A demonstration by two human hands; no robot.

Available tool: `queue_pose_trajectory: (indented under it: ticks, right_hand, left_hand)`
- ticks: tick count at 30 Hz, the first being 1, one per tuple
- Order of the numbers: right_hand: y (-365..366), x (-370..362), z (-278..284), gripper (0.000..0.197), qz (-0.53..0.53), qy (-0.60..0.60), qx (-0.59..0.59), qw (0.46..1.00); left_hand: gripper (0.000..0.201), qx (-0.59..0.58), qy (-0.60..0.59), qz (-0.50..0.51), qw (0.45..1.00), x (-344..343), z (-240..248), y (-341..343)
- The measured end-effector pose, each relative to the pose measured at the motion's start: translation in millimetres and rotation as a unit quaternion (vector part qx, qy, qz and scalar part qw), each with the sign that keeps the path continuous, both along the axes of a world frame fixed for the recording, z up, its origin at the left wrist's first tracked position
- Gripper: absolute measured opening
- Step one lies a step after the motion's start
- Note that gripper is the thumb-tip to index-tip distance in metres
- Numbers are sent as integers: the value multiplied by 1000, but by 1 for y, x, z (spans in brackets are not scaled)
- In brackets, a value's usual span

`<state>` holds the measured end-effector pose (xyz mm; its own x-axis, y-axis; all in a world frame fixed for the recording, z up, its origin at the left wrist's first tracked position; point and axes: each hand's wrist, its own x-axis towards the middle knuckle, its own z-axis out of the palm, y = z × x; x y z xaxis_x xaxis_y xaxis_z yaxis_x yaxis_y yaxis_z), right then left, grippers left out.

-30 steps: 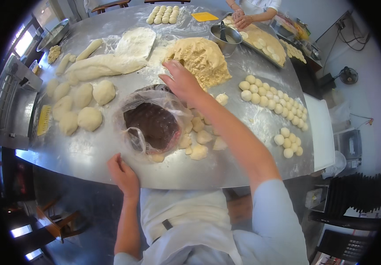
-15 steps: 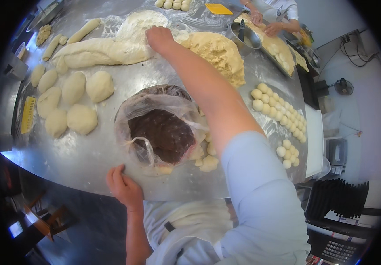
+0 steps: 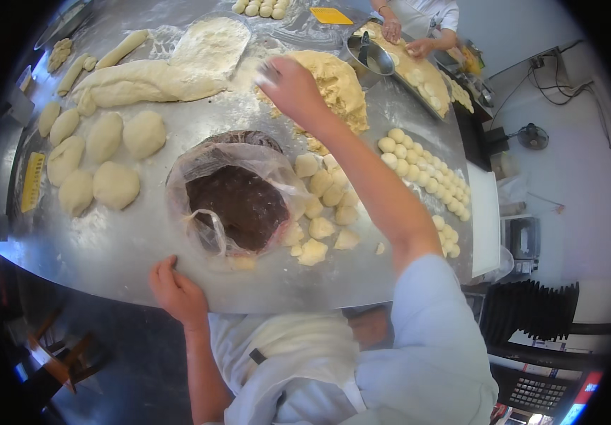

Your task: The person repeatedly takes small dough balls, flattens them, scoops a dark filling from a plastic bag, and wraps the dough around the filling to form round dumplings. The finished dumplings are placed on a metal table next to other prepared dough balls.

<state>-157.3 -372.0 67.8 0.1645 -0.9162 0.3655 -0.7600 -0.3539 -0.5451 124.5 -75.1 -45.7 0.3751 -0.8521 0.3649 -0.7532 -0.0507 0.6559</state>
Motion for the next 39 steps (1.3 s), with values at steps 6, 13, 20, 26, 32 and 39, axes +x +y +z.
queue_pose_trajectory:
  ticks: [6, 13, 20, 26, 32, 39]
  right_hand:
    - [132, -75, -58, 42, 7, 208, 71, 976]
    - [175, -70, -54, 50, -61, 59, 14, 996]
    - [322, -157, -47, 51, -191, 26, -111, 975]
    - [443, -170, -85, 44, -222, 245, -5, 944]
    - [390, -195, -90, 58, -334, -101, 17, 937]
    - [346, -175, -116, 69, -363, 226, 78, 901]
  left_hand:
    - [27, -19, 4, -36, 999, 1, 4, -1]
    - [23, -61, 1, -71, 996, 10, -2, 2]
    - [22, -83, 64, -97, 990, 13, -15, 10]
    - [21, -61, 129, -107, 984, 18, -13, 15]
    - [22, -135, 86, -158, 974, -19, 30, 29]
    - [24, -93, 194, -365, 906, -124, 69, 61]
